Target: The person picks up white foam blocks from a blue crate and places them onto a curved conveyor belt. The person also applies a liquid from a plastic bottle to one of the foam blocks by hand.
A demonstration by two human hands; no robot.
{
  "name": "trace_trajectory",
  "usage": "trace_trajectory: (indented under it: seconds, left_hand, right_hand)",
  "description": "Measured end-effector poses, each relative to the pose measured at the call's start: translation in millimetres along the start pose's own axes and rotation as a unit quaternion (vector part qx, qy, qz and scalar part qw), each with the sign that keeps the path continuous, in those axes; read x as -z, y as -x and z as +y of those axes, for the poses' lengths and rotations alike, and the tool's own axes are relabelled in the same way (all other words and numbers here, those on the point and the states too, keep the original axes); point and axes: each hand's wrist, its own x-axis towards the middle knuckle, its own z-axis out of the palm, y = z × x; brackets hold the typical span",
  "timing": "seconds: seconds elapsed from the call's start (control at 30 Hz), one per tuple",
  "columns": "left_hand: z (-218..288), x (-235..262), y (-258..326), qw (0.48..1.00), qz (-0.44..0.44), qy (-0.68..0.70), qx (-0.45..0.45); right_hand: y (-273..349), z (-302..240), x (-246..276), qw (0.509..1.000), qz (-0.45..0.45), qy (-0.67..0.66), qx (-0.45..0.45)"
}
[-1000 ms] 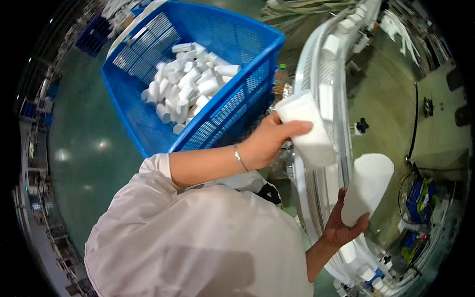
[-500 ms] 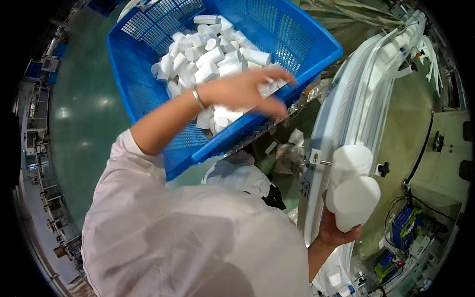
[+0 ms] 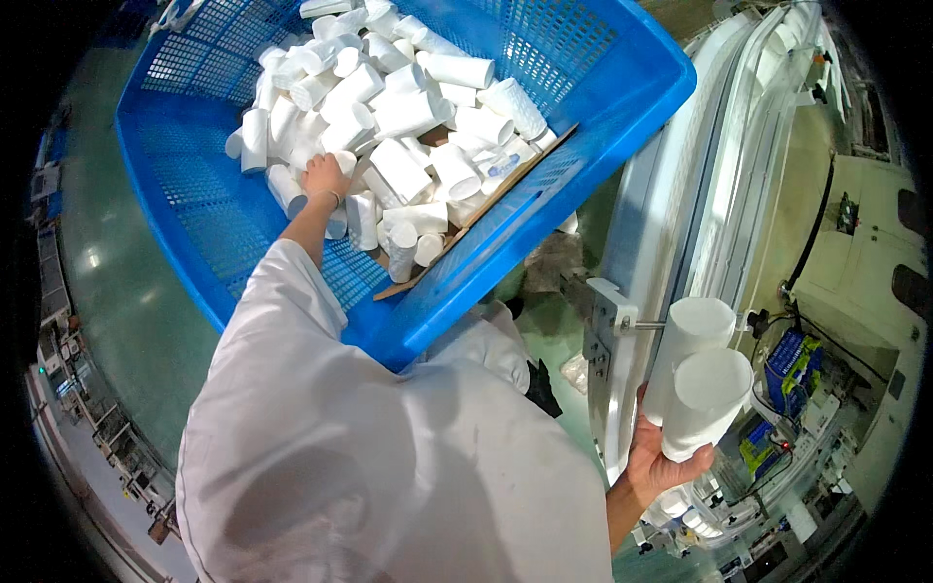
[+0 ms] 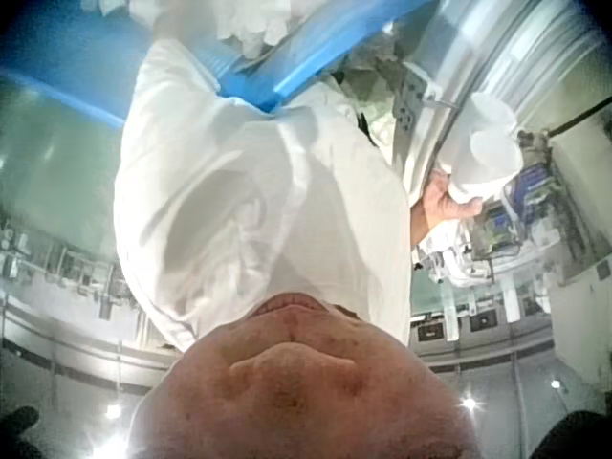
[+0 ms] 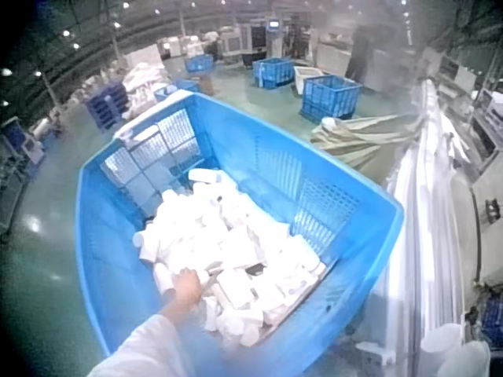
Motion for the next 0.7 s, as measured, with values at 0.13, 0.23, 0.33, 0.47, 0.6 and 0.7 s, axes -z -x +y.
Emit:
trace_trajectory:
  seconds: [0.13,0.23,0.33,0.47,0.6,0.7]
  left_hand:
    - [-4.9,17.4,-13.9,0.986,-0.079,-0.039,-0.14]
    - [-11.9,50.4,-22.9,0.959,-0.059,-0.111,-0.253]
    - [-6.0,78.3,-32.5,0.905,0.051,-0.154,-0.393]
    - [18.5,89.0,-37.2,0.849,-0.011,-0.321,-0.419]
    - [31.9,54.1,-58.0,0.85,-0.052,-0.298,-0.432]
    - [22.8,3.7,-98.5,0.845,-0.097,-0.219,-0.479]
  right_hand:
    - [0.9,-2.8,4.7,0.999,-0.035,-0.007,-0.016]
    - [-4.2,-0.1,2.6,0.999,-0.04,0.004,-0.015]
    - [0.4,4.7,0.6,0.999,-0.035,-0.008,-0.034]
    - [6.6,14.1,-0.7,0.999,-0.029,-0.013,-0.037]
    - [22.6,11.0,7.5,0.998,0.017,0.053,-0.019]
    - [28.7,5.7,24.8,0.995,0.015,0.089,-0.044]
